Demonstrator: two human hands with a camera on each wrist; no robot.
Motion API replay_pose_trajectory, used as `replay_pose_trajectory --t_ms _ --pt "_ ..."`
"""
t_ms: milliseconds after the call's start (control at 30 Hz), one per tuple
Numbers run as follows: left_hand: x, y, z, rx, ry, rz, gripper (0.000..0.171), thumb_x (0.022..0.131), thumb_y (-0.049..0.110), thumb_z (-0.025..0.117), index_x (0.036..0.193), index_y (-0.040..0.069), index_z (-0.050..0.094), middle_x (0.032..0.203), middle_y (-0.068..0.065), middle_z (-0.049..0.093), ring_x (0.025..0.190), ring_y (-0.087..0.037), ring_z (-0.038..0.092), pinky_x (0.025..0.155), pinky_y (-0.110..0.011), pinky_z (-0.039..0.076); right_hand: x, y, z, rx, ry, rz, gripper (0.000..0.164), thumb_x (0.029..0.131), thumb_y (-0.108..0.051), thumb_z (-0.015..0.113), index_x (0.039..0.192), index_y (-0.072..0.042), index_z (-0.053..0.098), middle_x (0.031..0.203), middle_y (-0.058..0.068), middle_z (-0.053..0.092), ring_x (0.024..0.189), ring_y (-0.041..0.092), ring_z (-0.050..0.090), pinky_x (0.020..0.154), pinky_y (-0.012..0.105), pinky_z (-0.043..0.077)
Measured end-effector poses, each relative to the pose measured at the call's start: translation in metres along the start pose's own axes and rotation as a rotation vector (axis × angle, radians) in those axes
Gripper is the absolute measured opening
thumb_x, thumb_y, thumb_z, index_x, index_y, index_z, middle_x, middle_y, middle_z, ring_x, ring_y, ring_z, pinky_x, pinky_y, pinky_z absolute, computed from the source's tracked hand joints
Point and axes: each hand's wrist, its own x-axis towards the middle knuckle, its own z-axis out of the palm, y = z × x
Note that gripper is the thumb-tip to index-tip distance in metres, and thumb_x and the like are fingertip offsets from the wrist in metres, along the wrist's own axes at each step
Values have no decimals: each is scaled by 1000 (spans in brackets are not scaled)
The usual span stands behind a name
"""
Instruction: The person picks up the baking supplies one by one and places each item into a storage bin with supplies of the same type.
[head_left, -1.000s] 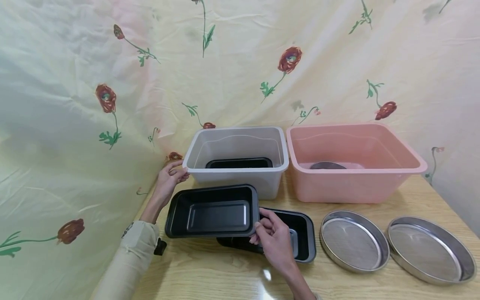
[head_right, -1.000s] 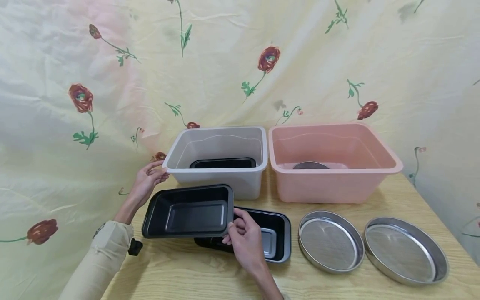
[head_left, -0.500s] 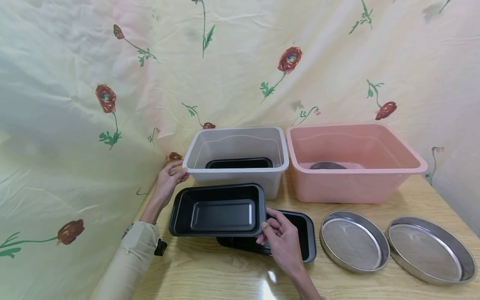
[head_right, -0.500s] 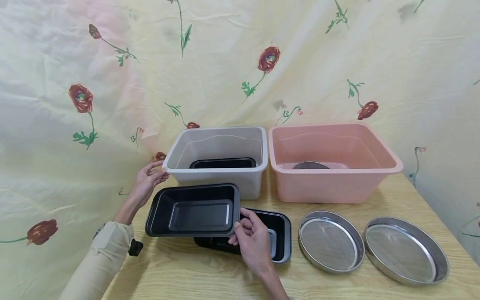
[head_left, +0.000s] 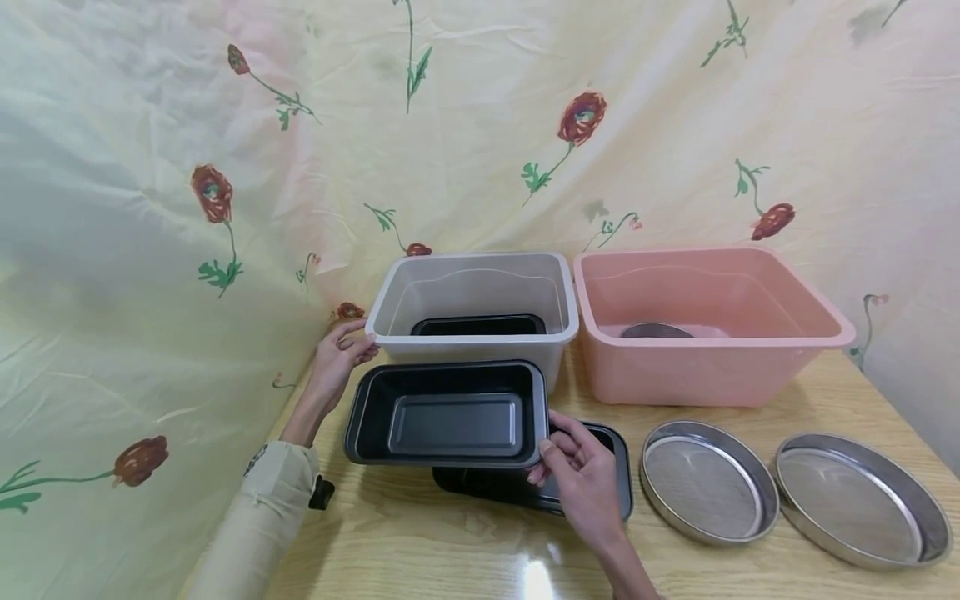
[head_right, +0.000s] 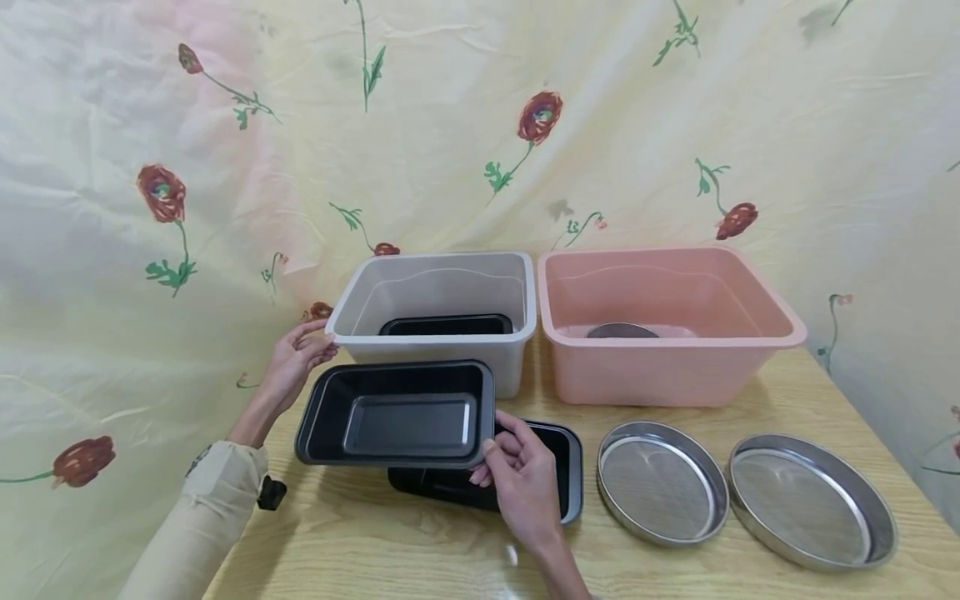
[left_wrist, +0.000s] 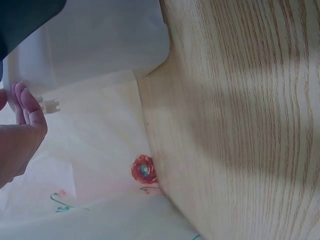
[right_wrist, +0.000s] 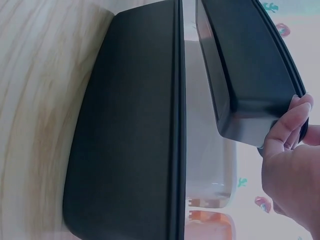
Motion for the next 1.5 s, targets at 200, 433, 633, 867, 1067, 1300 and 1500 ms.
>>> replay_pose_trajectory --t_ms 200,433,633,867,1067,1300,1500 --pt "1 0 -1 4 -1 2 46 104 1 58 144 -16 43 80 5 69 76 -6 67 78 -19 57 1 -1 -3 6 16 2 35 96 18 54 132 19 54 80 23 67 56 16 65 52 27 57" --pt "1 -1 -1 7 0 3 45 104 -1 57 144 -15 44 81 5 69 75 -6 66 75 -17 56 2 -7 -8 -10 47 32 36 99 14 54 135 18 53 83 20 68 57 17 64 54 27 58" --pt "3 -2 0 19 19 -2 44 102 0 61 142 -13 48 81 7 69 75 -5 65 74 -19 54 5 -9 -11 22 52 13 34 100 14 53 134 19 53 84 19 69 58 16 65 54 27 58" --pt "2 -3 -1 32 14 -2 44 103 2 61 143 -12 48 84 8 69 76 -6 63 77 -21 55 10 -11 -14 67 65 8 34 100 14 51 134 18 53 84 14 68 59 15 64 56 24 57" --pt "3 -4 -2 19 2 10 45 103 2 61 143 -13 47 83 7 69 74 -6 63 75 -20 56 17 -14 -16 78 100 15 37 100 14 51 137 19 50 85 11 70 59 13 65 58 23 58" --pt "3 -5 -2 -18 -12 26 44 103 -2 59 142 -15 46 80 6 69 73 -6 65 75 -20 57 23 -18 -21 43 91 8 38 103 9 52 140 16 49 85 11 70 61 13 65 62 22 59" --pt "3 -4 -2 -33 -9 28 43 102 -3 59 142 -16 46 80 5 69 73 -6 64 73 -19 56 28 -21 -23 108 90 9 37 103 9 50 140 18 48 88 11 70 61 14 64 61 22 58"
